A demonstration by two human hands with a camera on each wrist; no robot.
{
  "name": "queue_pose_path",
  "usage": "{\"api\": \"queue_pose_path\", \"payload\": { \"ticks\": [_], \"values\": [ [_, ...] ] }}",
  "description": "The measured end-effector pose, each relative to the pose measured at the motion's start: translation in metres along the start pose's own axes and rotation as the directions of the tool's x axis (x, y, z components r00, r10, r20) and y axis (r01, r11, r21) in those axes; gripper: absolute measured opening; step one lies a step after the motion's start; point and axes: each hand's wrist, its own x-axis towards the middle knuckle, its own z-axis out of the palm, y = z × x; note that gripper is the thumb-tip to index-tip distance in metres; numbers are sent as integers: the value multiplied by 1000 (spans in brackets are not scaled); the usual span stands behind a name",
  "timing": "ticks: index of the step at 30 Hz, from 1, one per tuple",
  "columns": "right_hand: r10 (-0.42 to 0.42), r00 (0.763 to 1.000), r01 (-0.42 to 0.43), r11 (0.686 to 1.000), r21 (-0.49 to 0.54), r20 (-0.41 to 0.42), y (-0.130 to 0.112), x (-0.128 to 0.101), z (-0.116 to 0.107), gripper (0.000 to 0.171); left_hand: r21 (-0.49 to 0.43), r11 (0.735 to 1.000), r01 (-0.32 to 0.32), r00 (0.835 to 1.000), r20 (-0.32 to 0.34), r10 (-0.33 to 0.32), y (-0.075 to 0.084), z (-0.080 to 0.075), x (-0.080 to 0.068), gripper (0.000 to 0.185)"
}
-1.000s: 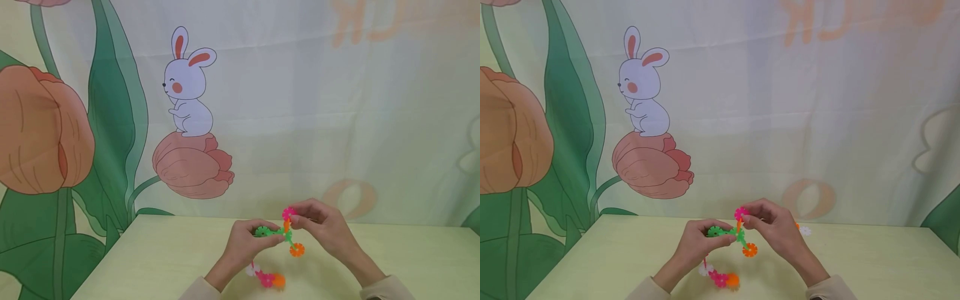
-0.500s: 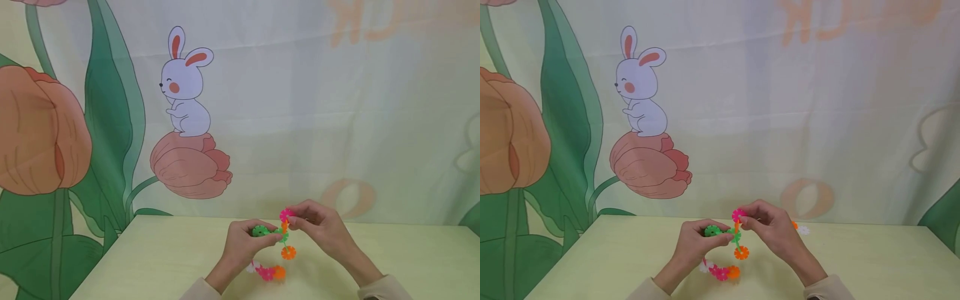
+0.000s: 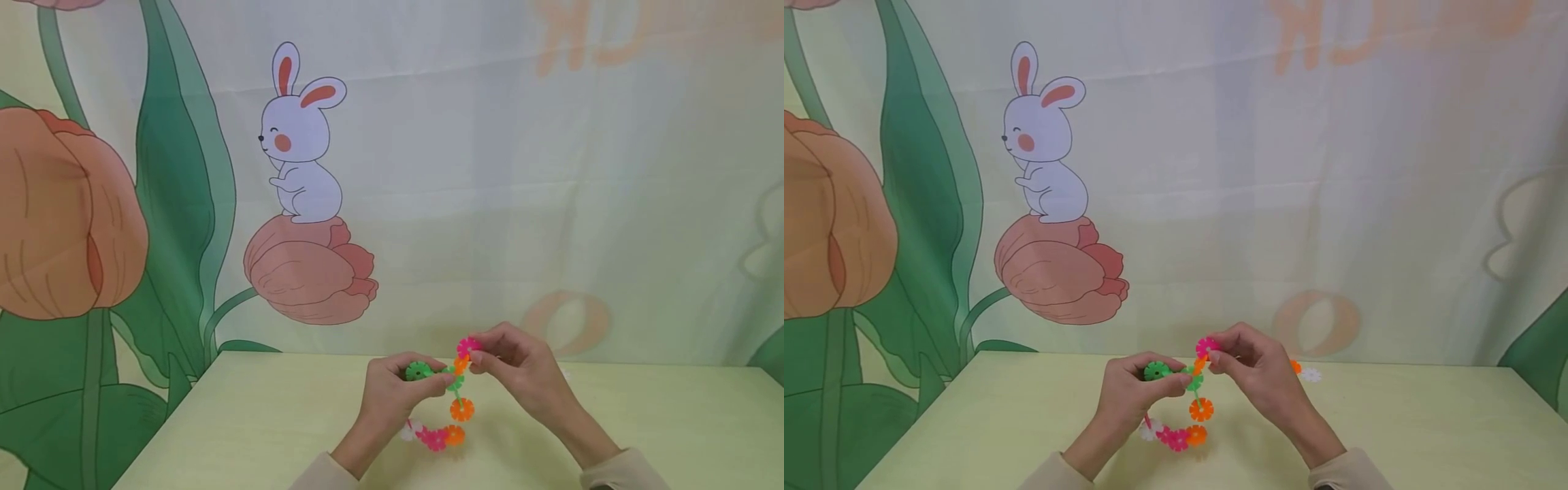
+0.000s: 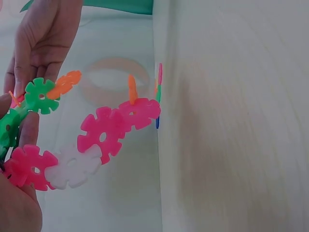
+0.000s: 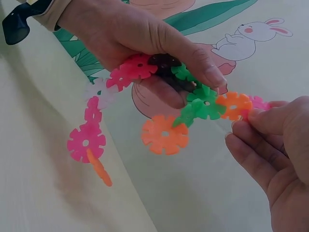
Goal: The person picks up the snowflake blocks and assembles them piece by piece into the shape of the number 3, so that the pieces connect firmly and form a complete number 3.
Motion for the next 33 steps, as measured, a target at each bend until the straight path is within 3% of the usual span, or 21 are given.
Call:
{"api": "queue_pose_path", "payload": {
  "ticks": [7,15,33],
  "values": [
    [11,1000,-11,1000,11,-6,3,-1,3,14,28,1000,-2,1000,-12,2,0,2,-1,16],
    [51,999,-52,998,-44,-14,0,-1,0,12,18,1000,12,1000,-18,-12,-1,3,-1,17],
    [36,998,-32,994,100,-41,8,-2,6,12,-31,998,54,997,-47,-56,2,0,1,18]
  ]
}}
